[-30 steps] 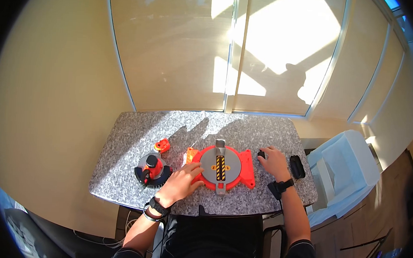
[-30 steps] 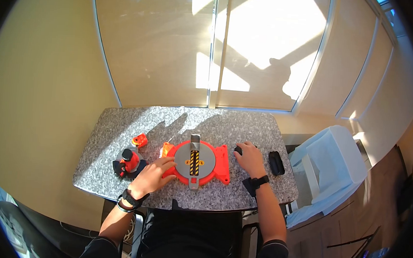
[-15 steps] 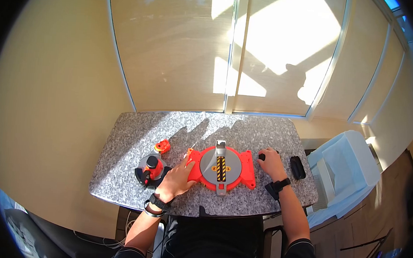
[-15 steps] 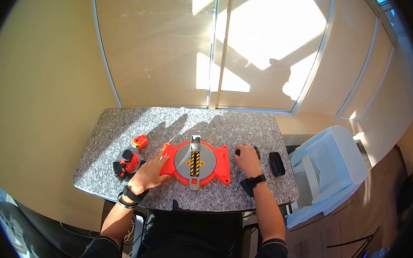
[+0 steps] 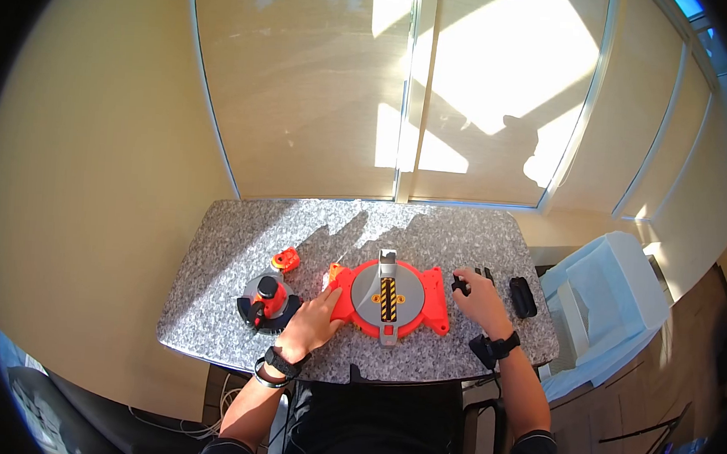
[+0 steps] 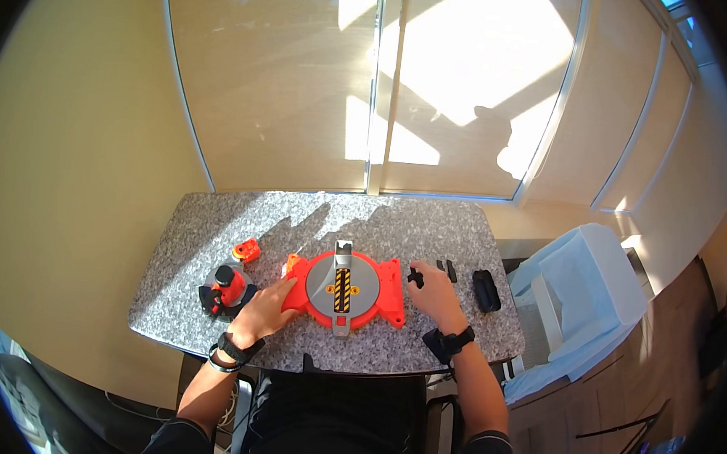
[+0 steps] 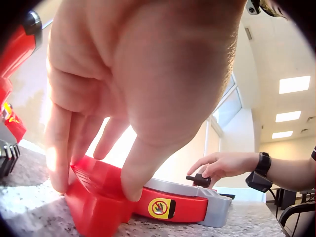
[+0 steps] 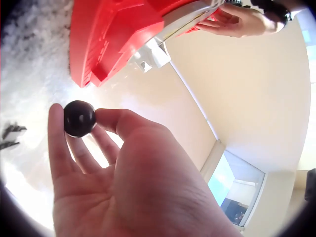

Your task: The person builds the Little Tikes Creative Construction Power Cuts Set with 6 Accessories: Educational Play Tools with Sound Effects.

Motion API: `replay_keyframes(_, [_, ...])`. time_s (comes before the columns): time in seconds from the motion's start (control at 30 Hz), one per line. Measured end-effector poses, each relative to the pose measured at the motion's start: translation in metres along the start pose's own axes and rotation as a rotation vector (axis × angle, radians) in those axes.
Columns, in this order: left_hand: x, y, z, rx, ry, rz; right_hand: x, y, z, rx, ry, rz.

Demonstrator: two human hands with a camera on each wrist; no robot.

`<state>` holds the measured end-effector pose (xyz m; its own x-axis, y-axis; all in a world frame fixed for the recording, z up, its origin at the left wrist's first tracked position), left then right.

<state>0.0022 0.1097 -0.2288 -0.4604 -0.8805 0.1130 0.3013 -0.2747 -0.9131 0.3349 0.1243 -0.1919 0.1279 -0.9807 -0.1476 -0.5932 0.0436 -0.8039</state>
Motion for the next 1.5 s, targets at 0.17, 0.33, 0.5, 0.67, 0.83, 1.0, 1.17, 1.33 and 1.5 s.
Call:
replay_keyframes(0.17, [0.004,0.000,0.003,0.010,0.052,0.054,0.019,0.013,-0.024,-0.061,-0.072,-0.059])
replay_keyframes(0.33, [0.012,-0.008,0.010,0.037,0.098,0.133,0.032,0.018,-0.035,-0.089,-0.081,-0.041])
replay_keyframes(0.5, [0.018,-0.016,0.013,0.047,0.121,0.202,0.035,0.024,-0.036,-0.067,-0.079,-0.003])
replay_keyframes(0.67, [0.021,-0.012,0.013,0.018,0.102,0.231,0.037,0.022,-0.041,-0.083,-0.033,0.000])
replay_keyframes(0.83, [0.025,-0.001,0.020,0.027,0.133,0.227,0.038,0.014,-0.040,-0.090,-0.070,0.069])
replay_keyframes(1.0, [0.029,0.001,0.028,0.005,0.152,0.228,0.032,0.011,-0.039,-0.145,-0.035,0.028])
replay_keyframes(1.17, [0.034,0.000,0.039,-0.022,0.091,0.172,0.022,0.012,-0.034,-0.098,-0.078,0.080])
replay_keyframes(1.33, [0.040,0.001,0.046,-0.049,0.165,0.211,0.011,0.015,-0.035,-0.071,-0.078,0.056])
replay_keyframes(1.5, [0.040,0.003,0.050,-0.042,0.103,0.153,-0.004,0.018,-0.036,-0.070,-0.050,0.036])
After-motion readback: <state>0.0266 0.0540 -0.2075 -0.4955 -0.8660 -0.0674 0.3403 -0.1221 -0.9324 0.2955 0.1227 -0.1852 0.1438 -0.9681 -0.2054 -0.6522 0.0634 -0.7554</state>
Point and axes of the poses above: each hand's wrist, its own x-axis away from the middle knuckle, its own y-axis out of the palm, z = x × y, the point moved 10 cm from there along -x, towards the middle knuckle, and after that the axes turned 11 degrees about -z, right-handed, at the moved point
